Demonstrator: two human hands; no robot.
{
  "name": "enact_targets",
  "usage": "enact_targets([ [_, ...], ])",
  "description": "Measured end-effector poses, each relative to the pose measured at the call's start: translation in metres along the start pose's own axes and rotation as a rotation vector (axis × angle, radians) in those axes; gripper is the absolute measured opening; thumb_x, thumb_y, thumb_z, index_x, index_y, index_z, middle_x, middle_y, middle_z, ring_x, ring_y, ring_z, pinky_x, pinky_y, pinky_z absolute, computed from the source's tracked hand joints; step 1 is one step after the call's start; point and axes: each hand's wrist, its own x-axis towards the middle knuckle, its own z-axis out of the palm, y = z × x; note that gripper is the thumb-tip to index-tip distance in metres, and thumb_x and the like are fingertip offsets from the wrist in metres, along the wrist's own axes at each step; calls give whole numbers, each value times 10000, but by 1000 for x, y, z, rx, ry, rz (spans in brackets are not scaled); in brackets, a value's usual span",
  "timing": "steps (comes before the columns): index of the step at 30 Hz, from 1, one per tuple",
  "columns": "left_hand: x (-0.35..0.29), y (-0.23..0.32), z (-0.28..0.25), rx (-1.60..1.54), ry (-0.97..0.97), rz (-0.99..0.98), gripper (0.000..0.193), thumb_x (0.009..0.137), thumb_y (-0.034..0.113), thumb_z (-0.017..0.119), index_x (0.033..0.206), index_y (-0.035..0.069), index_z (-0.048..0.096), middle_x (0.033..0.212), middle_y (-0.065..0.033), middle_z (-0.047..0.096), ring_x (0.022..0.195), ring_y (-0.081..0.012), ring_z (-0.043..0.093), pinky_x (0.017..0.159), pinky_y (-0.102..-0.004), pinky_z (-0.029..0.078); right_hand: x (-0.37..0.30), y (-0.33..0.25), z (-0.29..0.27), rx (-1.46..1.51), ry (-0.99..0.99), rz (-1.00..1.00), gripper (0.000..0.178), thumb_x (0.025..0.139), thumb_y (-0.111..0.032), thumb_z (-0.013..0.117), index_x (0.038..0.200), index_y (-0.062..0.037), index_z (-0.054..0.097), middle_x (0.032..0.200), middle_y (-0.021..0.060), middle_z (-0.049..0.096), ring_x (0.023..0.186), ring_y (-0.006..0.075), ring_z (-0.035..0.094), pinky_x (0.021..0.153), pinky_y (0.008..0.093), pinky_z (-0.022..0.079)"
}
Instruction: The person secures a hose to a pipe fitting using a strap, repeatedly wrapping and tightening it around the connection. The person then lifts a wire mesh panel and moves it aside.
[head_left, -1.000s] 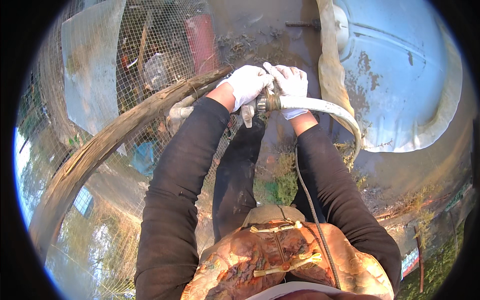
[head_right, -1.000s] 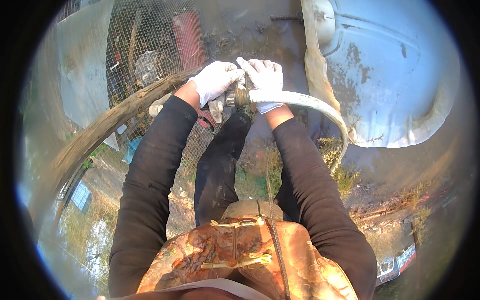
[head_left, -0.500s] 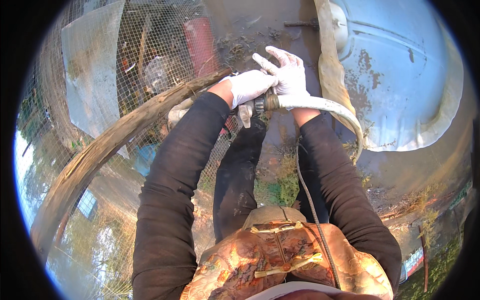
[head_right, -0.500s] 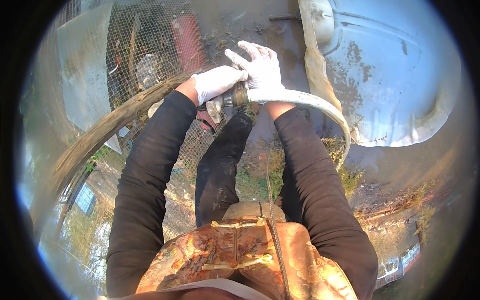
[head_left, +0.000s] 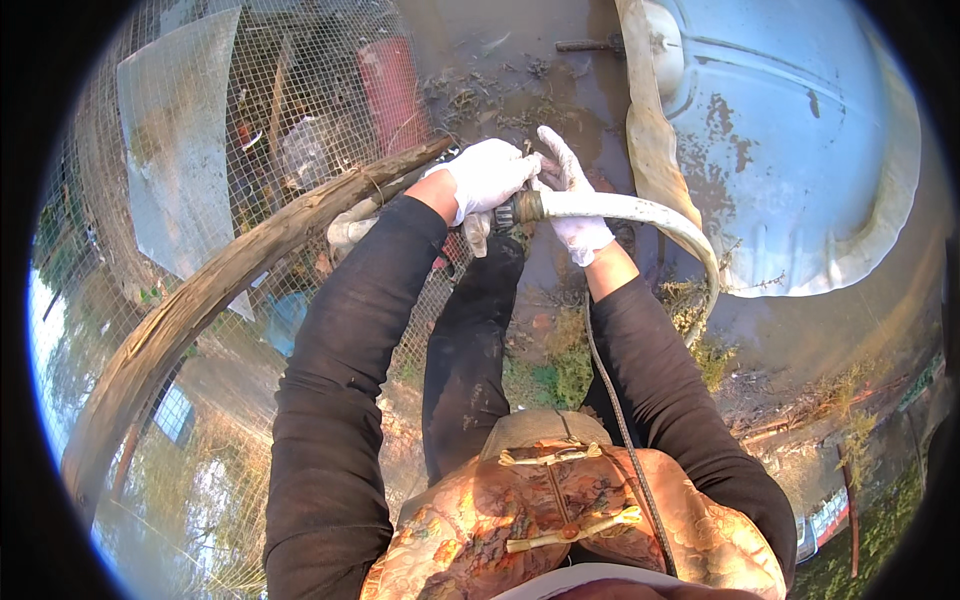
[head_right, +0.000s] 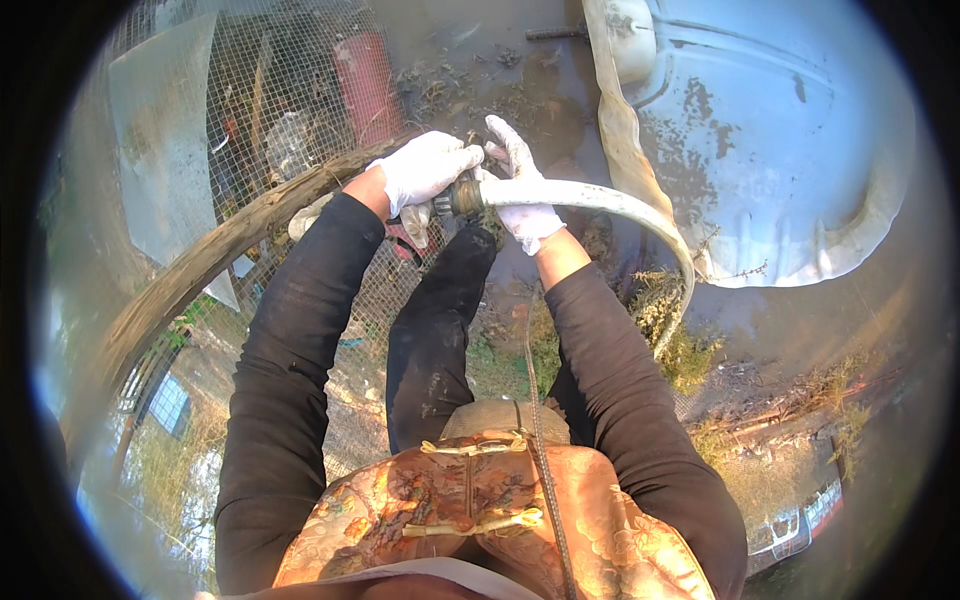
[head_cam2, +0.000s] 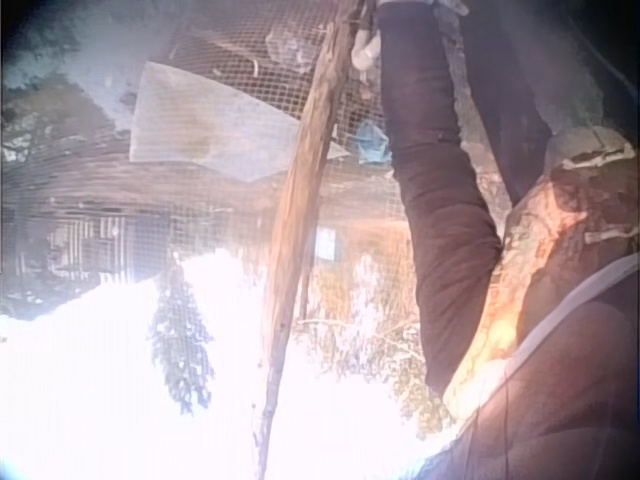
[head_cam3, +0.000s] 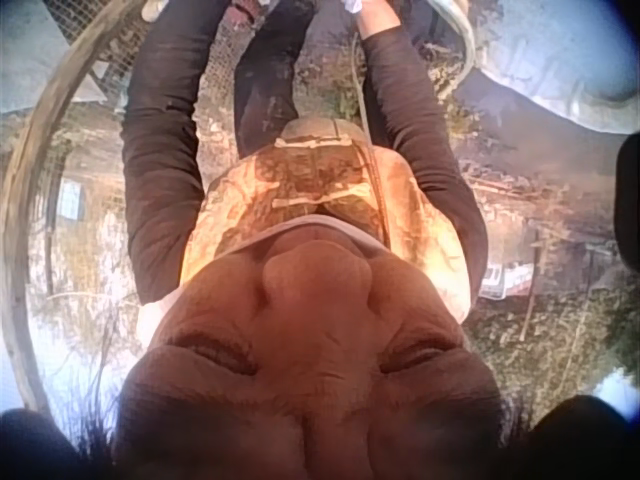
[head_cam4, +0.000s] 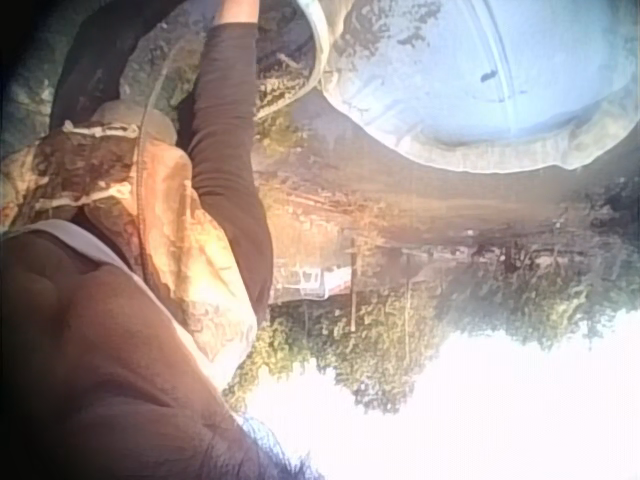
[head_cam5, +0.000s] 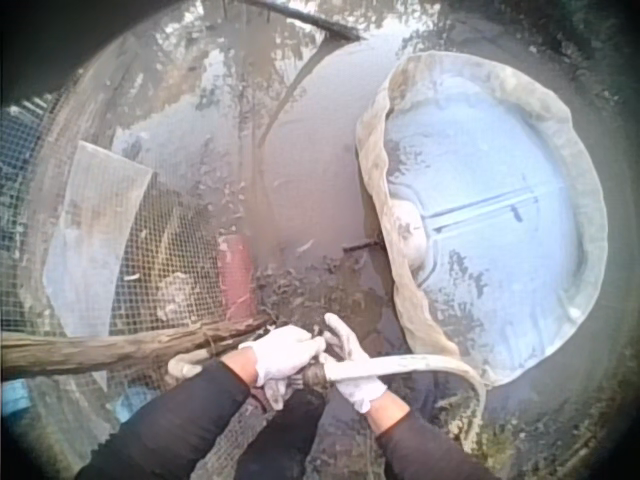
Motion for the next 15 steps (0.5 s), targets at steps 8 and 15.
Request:
enact_targets([
  [8,2,-5,0,118,57,174,468,1012,379,507,968,-44,703,840,-228,688,739,-337,624,712,-438,471,3,-5,7,233,-127,192,225,943,-29,661,1167,-15,667,1215,86,654,1144,174,615,1029,310,472],
  [15,5,-9,1,27,16,-13,479,1018,395,500,992,-40,697,863,-238,686,734,-354,608,708,-434,472,6,-17,-11,261,-72,330,227,971,-62,599,1190,-20,642,1120,38,683,1053,121,621,957,262,489],
])
